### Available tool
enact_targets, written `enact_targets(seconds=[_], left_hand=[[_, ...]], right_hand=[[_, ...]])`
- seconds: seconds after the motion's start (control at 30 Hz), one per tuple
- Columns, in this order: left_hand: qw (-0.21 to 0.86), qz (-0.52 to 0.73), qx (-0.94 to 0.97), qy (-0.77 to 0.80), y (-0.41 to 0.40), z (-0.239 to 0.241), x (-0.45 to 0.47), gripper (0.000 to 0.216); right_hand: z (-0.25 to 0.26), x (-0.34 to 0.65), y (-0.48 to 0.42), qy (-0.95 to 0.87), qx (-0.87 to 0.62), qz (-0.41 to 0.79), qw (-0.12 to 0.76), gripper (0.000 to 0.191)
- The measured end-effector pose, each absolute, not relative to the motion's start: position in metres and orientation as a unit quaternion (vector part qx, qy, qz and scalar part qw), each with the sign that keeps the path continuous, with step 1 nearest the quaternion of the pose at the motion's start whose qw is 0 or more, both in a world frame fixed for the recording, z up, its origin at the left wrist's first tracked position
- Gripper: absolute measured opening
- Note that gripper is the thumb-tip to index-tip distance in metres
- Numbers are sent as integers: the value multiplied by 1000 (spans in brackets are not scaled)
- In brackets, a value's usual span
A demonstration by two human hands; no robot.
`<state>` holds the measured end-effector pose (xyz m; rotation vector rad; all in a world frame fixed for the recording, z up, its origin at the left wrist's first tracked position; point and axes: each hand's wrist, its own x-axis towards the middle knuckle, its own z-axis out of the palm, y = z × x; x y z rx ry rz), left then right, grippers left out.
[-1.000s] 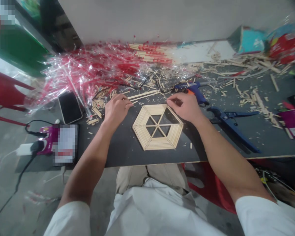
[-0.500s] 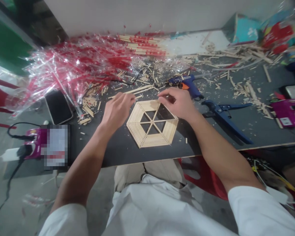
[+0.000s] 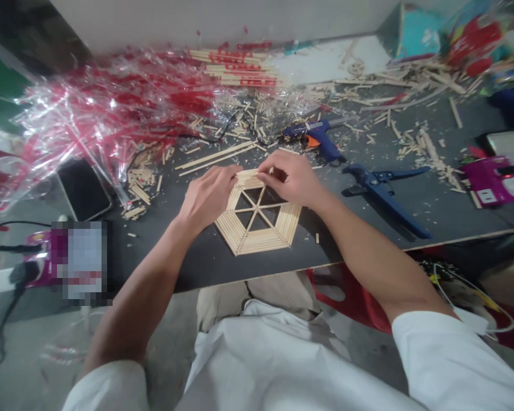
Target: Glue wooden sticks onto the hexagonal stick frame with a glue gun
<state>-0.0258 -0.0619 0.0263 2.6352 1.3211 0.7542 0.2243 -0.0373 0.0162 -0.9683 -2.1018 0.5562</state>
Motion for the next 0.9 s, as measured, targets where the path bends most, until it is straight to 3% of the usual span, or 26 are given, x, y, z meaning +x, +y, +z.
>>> enact_targets(seconds=[0.37,0.73,0.9], left_hand=[[126,362,718,582,-40,12,-52,24],[84,362,732,572,-39,9,-51,27],[140,379,748,527,-38,3,-53,33]], right_hand=[[10,236,-26,-776,-455,175,399,18],[13,234,-28,-770,-460,193,399,20],[13,234,-28,-777,-457,184,392,20]])
